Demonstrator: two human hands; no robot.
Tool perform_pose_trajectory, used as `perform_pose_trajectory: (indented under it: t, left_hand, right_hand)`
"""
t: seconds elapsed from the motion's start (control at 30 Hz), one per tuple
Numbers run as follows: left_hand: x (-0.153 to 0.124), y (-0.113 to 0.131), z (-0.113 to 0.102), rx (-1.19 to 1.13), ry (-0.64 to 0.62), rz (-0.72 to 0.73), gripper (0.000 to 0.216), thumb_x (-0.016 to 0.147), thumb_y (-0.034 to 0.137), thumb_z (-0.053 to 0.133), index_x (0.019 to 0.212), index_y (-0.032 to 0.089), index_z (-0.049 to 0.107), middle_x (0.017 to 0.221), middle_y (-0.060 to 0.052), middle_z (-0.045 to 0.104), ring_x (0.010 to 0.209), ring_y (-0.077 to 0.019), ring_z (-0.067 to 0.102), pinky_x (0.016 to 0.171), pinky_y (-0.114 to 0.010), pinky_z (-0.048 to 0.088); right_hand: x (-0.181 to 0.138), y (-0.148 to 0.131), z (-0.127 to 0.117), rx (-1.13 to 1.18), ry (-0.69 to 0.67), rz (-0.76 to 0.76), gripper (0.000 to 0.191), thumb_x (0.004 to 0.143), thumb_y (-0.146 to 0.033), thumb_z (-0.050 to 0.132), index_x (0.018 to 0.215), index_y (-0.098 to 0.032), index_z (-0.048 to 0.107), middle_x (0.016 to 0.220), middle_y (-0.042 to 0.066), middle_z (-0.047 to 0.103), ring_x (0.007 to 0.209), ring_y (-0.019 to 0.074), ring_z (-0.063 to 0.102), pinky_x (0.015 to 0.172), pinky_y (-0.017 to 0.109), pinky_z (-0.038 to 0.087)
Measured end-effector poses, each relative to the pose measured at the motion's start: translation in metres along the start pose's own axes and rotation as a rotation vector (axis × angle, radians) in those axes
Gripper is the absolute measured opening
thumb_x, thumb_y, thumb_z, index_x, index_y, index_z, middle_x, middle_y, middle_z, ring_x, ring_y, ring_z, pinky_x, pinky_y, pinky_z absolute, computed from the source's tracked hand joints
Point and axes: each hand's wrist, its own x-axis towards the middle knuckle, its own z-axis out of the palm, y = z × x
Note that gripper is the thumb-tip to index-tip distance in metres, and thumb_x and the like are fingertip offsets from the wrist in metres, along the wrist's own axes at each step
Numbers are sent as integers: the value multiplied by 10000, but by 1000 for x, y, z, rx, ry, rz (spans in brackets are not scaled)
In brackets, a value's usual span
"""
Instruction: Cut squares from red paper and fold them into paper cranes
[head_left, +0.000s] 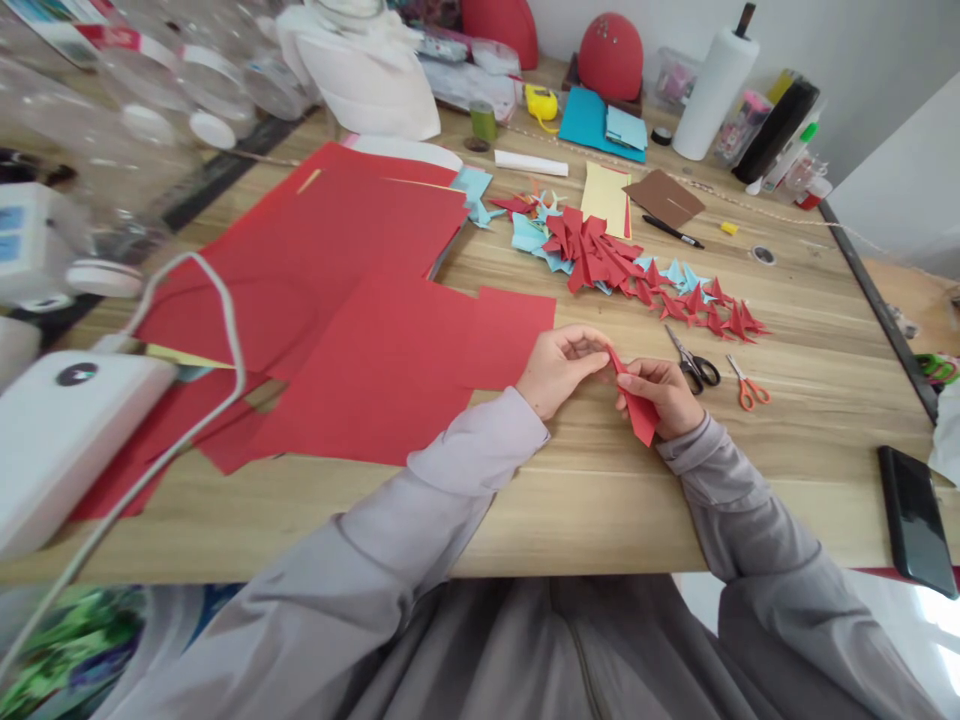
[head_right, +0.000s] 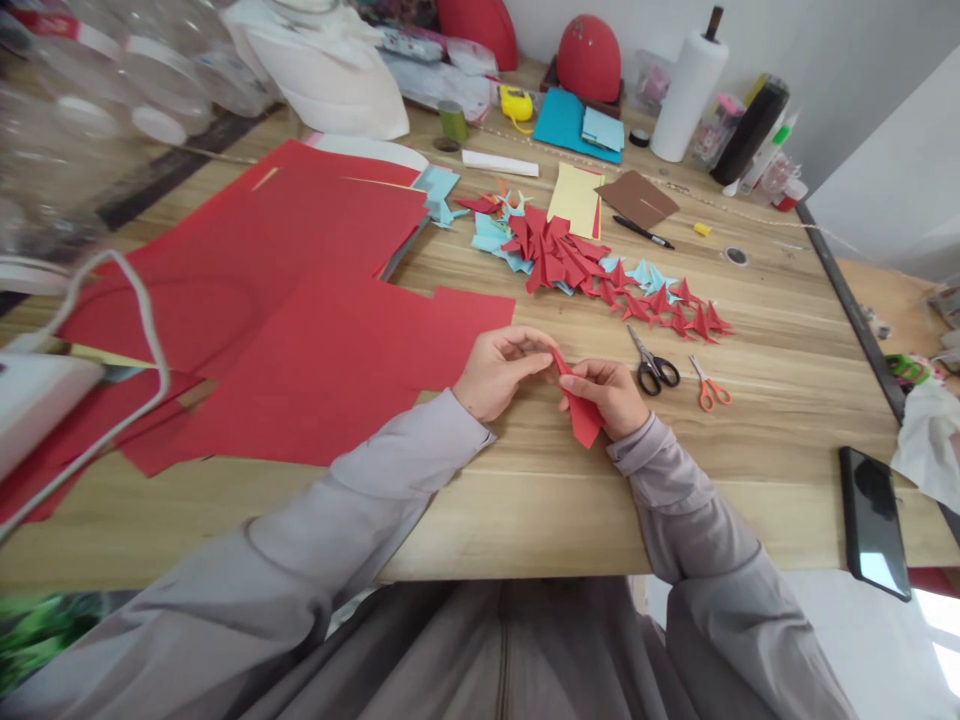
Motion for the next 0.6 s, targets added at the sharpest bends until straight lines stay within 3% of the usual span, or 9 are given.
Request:
perform_pose_trajectory:
  t: [0.6]
  left_hand:
    - [3,-4,-3,-76,5,-42,175,633,248,741,733,128,661,595,-9,661,554,-124,619,604,-275,527]
  right_hand:
    - [0,3,0,-3,2,-52,241,615,-331,810,698,-152,672,507,-6,663,378,100,568,393,190,467]
